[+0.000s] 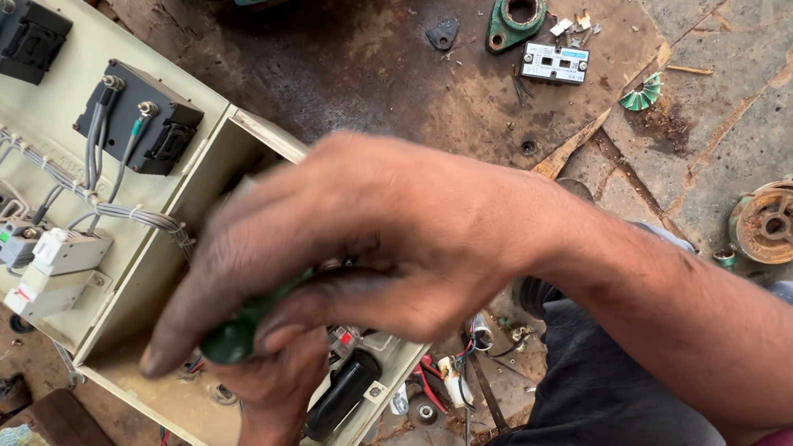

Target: The person is working on an open electrical control box, using a screwdriver to tighten and adjust connections on internal components like capacitors and contactors. They manipulate wires and components within the box throughout the clip.

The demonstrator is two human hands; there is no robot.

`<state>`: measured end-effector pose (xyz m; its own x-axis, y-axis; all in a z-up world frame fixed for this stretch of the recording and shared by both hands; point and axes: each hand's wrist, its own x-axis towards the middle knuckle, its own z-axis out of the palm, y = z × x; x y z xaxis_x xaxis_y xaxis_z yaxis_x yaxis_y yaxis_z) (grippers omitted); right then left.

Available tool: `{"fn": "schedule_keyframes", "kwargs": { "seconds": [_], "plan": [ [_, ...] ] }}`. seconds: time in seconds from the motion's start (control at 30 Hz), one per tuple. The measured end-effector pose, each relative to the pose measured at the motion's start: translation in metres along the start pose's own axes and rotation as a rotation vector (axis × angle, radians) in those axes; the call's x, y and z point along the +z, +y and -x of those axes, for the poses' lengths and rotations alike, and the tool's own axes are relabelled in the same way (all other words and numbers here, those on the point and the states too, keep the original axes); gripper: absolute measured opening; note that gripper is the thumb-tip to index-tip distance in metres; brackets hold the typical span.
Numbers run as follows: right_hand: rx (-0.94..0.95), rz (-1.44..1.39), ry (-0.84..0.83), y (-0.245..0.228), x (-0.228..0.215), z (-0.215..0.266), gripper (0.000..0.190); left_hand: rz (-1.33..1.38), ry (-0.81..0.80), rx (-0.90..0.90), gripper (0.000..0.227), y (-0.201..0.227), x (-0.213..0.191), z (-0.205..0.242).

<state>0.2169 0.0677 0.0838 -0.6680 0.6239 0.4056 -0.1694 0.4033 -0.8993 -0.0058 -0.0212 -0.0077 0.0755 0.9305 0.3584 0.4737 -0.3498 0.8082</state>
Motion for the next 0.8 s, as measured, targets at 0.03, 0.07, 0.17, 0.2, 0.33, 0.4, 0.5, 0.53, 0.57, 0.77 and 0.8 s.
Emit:
{"fn": "schedule_keyframes", "kwargs": {
  "seconds": [0.03, 0.07, 0.17, 0.2, 0.33, 0.4, 0.5, 0.53, 0.57, 0.77, 0.8],
  "plan": [
    [-0.037, -0.033, -0.010, 0.000, 0.000, 0.000, 0.040, 0.000, 0.004, -0.002, 0.025, -0.001, 0.000, 0.001],
    [-0.074, -0.067, -0.020, -0.001, 0.001, -0.001, 0.041, 0.002, 0.003, 0.000, 0.026, -0.002, 0.001, 0.003],
    [0.040, 0.048, -0.026, -0.001, 0.006, -0.003, 0.038, -0.010, 0.009, -0.008, 0.027, -0.003, 0.000, 0.007],
    [0.050, 0.047, -0.027, -0.001, 0.007, -0.003, 0.036, -0.022, 0.012, -0.014, 0.028, -0.002, -0.002, 0.008],
    [-0.064, -0.100, -0.038, 0.003, 0.004, 0.002, 0.029, 0.083, 0.045, -0.020, 0.030, 0.002, 0.000, 0.003],
    [-0.065, -0.084, -0.022, 0.005, 0.003, 0.003, 0.030, 0.120, 0.030, 0.036, 0.031, 0.005, -0.001, -0.002],
    [0.049, 0.033, 0.081, 0.010, 0.000, -0.001, 0.026, 0.042, -0.009, 0.077, 0.022, 0.011, -0.009, -0.008],
    [0.115, 0.141, 0.108, 0.012, -0.002, -0.003, 0.022, 0.131, 0.027, 0.013, 0.020, 0.017, -0.010, -0.006],
    [0.200, 0.355, 0.119, 0.013, -0.006, -0.003, 0.015, 0.201, 0.057, -0.054, 0.020, 0.019, -0.014, -0.007],
    [0.333, 0.909, -0.104, 0.042, 0.022, -0.002, 0.025, -0.115, -0.018, -0.747, 0.037, 0.009, -0.033, -0.015],
    [0.378, 0.935, -0.133, 0.047, 0.029, -0.001, 0.027, -0.249, -0.073, -0.596, 0.048, 0.007, -0.031, -0.014]
  ]
}}
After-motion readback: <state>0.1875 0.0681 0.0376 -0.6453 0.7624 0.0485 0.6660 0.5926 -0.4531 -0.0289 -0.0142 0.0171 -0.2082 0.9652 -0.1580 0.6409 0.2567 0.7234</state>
